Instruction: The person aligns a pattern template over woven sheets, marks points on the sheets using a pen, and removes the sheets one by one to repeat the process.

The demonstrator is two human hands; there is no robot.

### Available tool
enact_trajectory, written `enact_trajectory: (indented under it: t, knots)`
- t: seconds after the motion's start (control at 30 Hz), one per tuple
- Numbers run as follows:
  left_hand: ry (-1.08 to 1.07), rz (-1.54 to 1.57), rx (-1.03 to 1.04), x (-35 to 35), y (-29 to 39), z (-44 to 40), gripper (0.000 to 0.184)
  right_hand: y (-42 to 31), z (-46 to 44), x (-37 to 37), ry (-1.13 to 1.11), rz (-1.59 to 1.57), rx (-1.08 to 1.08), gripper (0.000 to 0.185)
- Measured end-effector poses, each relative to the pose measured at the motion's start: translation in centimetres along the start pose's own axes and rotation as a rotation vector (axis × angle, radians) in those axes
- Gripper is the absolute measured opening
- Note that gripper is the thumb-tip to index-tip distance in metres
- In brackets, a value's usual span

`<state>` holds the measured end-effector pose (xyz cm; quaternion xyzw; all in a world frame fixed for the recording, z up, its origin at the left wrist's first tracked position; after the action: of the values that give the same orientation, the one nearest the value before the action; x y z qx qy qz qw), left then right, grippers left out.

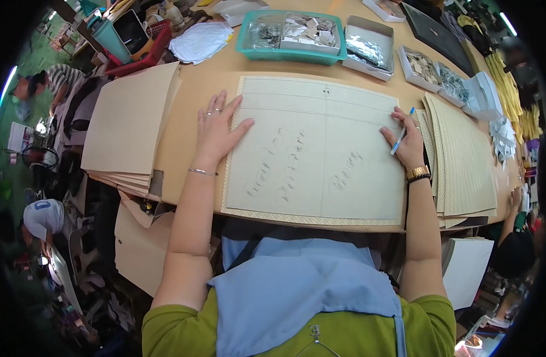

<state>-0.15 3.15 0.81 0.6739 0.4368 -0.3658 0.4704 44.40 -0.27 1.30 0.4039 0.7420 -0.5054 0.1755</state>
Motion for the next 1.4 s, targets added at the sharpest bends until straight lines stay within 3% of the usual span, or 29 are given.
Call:
enact_trajectory:
  t: [0.17, 0.27, 0.37, 0.47, 0.6, 0.63, 0.73, 0.77, 0.87, 0.9, 1.0, 1.13, 1.2, 1.4]
  knots:
    - [0.023, 0.008, 0.004, 0.1, 2.6, -0.3, 0.071, 0.6, 0.2, 0.1, 0.013, 0.014, 0.016, 0.049]
    - [-0.009, -0.032, 0.241, 0.6, 6.6, -0.9, 0.072, 0.6, 0.1, 0.0, 0.004, 0.058, -0.004, 0.049]
    - [-0.130, 0.030, 0.294, 1.5, 10.0, -1.1, 0.074, 0.2, 0.1, 0.0, -0.005, 0.037, 0.034, 0.048]
    - [-0.202, -0.021, 0.267, 2.7, 10.9, -0.9, 0.078, 0.0, 0.1, -0.1, -0.005, 0.038, 0.025, 0.048]
    - [-0.099, -0.001, 0.291, 3.7, 10.4, -0.4, 0.079, 0.4, 0.0, -0.1, -0.005, 0.041, 0.007, 0.049]
    - [-0.104, -0.004, 0.288, 3.6, 10.5, -0.4, 0.079, 0.9, 0.0, 0.2, 0.076, 0.031, -0.109, 0.040]
    - [-0.078, 0.012, 0.285, 3.7, 10.5, -0.6, 0.079, 1.8, -1.2, 0.2, 0.257, -0.474, 0.326, 0.045]
    - [-0.073, 0.017, 0.287, 3.7, 10.3, -0.4, 0.079, 1.1, -1.7, 0.0, 0.331, -0.458, 0.246, 0.057]
    - [-0.083, 0.015, 0.283, 3.5, 10.5, -0.4, 0.079, -3.0, -3.5, 2.0, 0.228, -0.680, 0.387, 0.060]
    - [-0.078, 0.013, 0.285, 3.5, 10.5, -0.4, 0.079, -3.9, -4.1, 3.2, 0.161, -0.730, 0.444, 0.047]
    - [-0.066, 0.011, 0.291, 3.8, 10.4, -0.5, 0.079, -6.5, -5.5, 7.1, 0.018, -0.767, 0.380, 0.031]
    - [-0.076, 0.017, 0.280, 3.6, 10.4, -0.4, 0.079, -7.5, -6.8, 10.2, -0.052, -0.605, 0.250, 0.019]
    - [-0.085, 0.007, 0.278, 3.5, 10.4, -0.5, 0.080, -8.3, -7.2, 10.5, -0.070, -0.388, 0.191, 0.019]
    - [-0.079, -0.007, 0.282, 3.7, 10.5, -0.5, 0.081, -9.3, -7.5, 10.8, -0.121, -0.233, 0.084, 0.024]
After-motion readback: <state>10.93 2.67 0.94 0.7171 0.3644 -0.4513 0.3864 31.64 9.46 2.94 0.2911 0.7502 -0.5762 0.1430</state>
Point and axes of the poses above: each hand's wrist, its own z-axis away from the middle knuckle, its own x-axis out of the palm, y = z × x, the point moved 3 cm from there along -z, towards the middle knuckle, and after that the axes turned 9 degrees about y, right-handed, at the moved point
